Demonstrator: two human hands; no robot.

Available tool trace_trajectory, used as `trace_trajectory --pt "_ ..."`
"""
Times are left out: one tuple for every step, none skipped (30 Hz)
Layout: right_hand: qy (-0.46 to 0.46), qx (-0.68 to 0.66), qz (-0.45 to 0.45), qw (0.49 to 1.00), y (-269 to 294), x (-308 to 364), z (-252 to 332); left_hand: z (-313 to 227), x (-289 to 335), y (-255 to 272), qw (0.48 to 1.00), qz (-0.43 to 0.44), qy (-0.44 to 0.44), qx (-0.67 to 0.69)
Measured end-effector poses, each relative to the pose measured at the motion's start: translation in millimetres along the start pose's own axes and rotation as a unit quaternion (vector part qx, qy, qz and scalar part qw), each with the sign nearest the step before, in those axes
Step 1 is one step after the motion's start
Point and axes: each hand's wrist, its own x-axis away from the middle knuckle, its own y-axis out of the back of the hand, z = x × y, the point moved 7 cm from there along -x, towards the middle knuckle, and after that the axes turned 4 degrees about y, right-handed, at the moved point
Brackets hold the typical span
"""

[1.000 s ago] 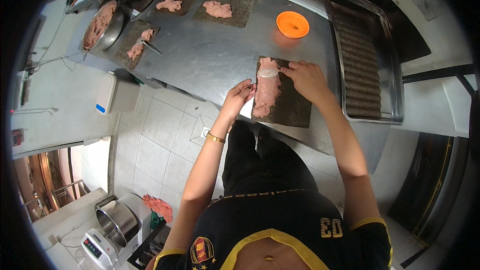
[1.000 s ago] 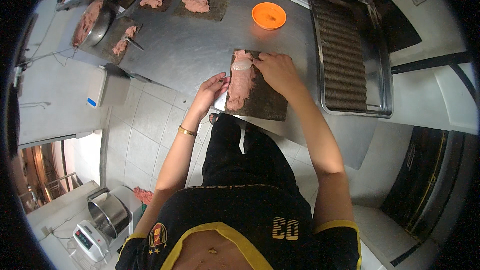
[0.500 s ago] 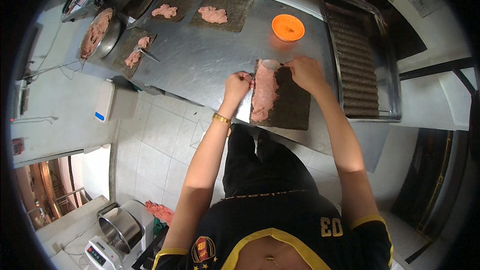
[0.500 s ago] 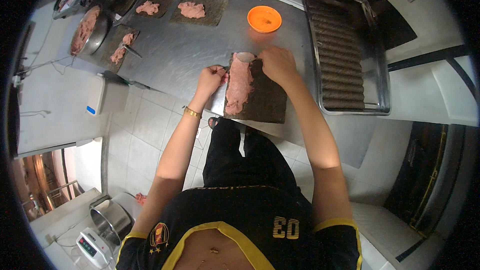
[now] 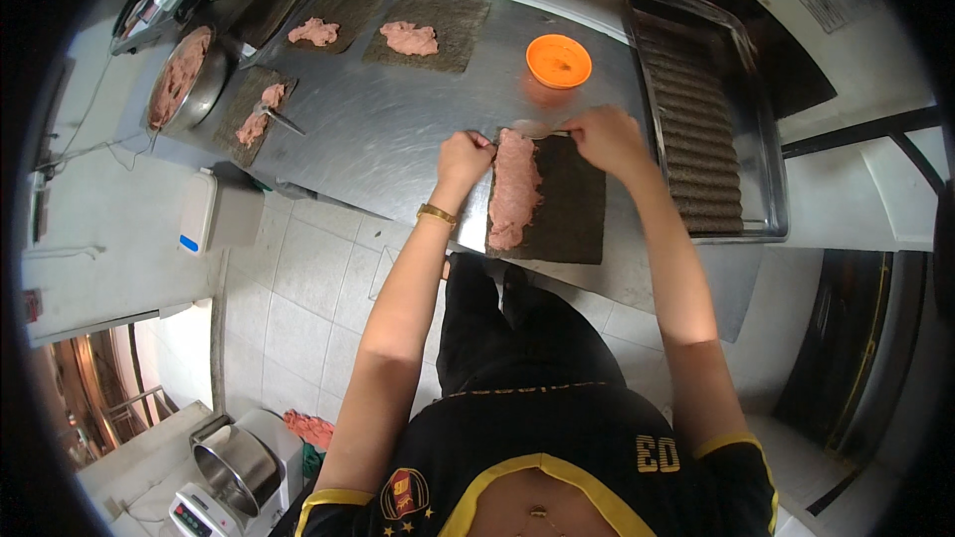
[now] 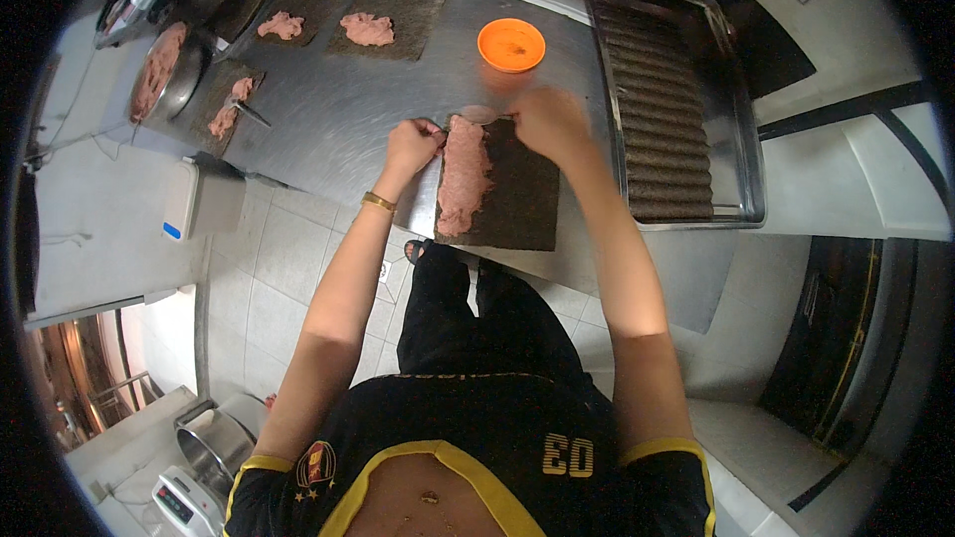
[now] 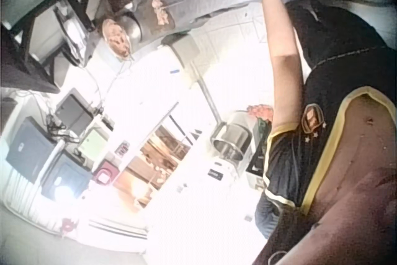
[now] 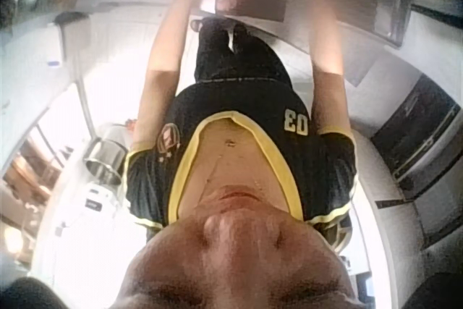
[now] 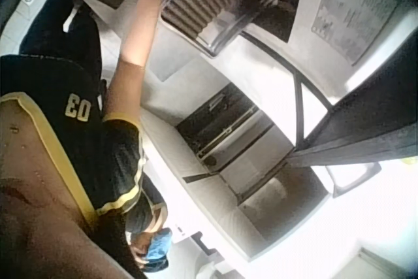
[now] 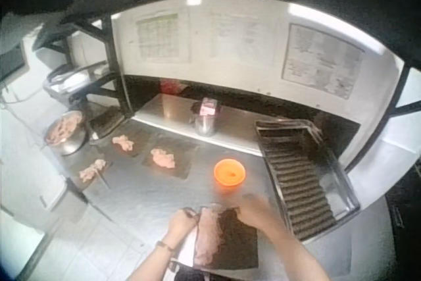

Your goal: The person spreads minced meat onto sheets of seaweed using a spoon and their hands. They then roll the seaweed with the meat into cylindrical shapes and place them on a tray.

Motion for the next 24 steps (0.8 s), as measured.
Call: trace_trajectory --pt "0.013 0.002 -0.009 1.000 -8 -4 8 0 0 0 1.000 0.008 0.006 0.003" --pt "0.021 0.008 -0.012 1.000 -14 -6 12 -1 1 1 1.000 0.013 0.006 0.004" --pt "0.024 0.005 -0.013 1.000 -18 -5 12 -2 2 2 1.000 0.017 0.006 0.006" --pt "0.022 0.005 -0.008 1.000 -23 -1 13 -3 3 3 1.000 0.021 0.007 0.008" --pt "0.021 0.009 -0.004 1.000 -26 1 13 -4 3 4 1.000 0.020 0.009 0.006" --pt "0.034 0.001 -0.002 0.999 -26 4 13 -4 3 4 1.000 0.019 0.013 0.005" --pt "0.047 -0.003 0.000 0.999 -23 8 10 -4 4 5 1.000 0.019 0.014 0.005" --pt "0.049 -0.002 0.010 0.999 -19 12 7 -3 5 4 1.000 0.021 0.019 0.009" --pt "0.052 -0.012 0.000 0.999 -12 17 4 -2 4 4 0.999 0.022 0.020 0.014" --pt "0.046 -0.018 -0.002 0.999 -4 20 -1 -2 4 3 0.999 0.022 0.021 0.019" --pt "0.030 -0.021 0.005 0.999 1 23 -5 -1 3 3 0.999 0.021 0.023 0.019" --pt "0.033 -0.010 -0.006 0.999 6 24 -5 0 3 3 0.999 0.020 0.024 0.019" --pt "0.025 0.004 -0.007 1.000 9 26 -6 1 3 3 0.999 0.020 0.027 0.017" --pt "0.040 0.010 -0.033 0.999 13 28 -3 1 2 3 0.999 0.020 0.028 0.022" --pt "0.047 0.026 -0.016 0.998 8 28 1 1 3 3 0.999 0.021 0.029 0.026" --pt "0.077 0.034 -0.024 0.996 3 29 9 1 3 3 0.999 0.022 0.031 0.030" --pt "0.108 0.045 -0.033 0.993 -2 29 15 0 3 3 0.999 0.024 0.028 0.028" --pt "0.114 0.041 -0.047 0.991 -5 29 17 -1 3 3 0.999 0.025 0.026 0.026" --pt "0.120 0.039 -0.061 0.990 -9 28 17 -2 4 4 0.999 0.025 0.025 0.024" --pt "0.116 0.040 -0.061 0.991 -13 25 15 -2 4 5 0.999 0.024 0.026 0.024" --pt "0.118 0.043 -0.073 0.989 -15 24 13 -2 5 5 0.999 0.023 0.029 0.024" --pt "0.108 0.048 -0.070 0.990 -18 22 10 -2 6 5 0.999 0.025 0.032 0.023" --pt "0.095 0.056 -0.066 0.992 -20 21 6 -3 6 5 0.999 0.023 0.032 0.022" --pt "0.092 0.053 -0.066 0.992 -20 20 4 -3 6 5 0.999 0.022 0.033 0.021"
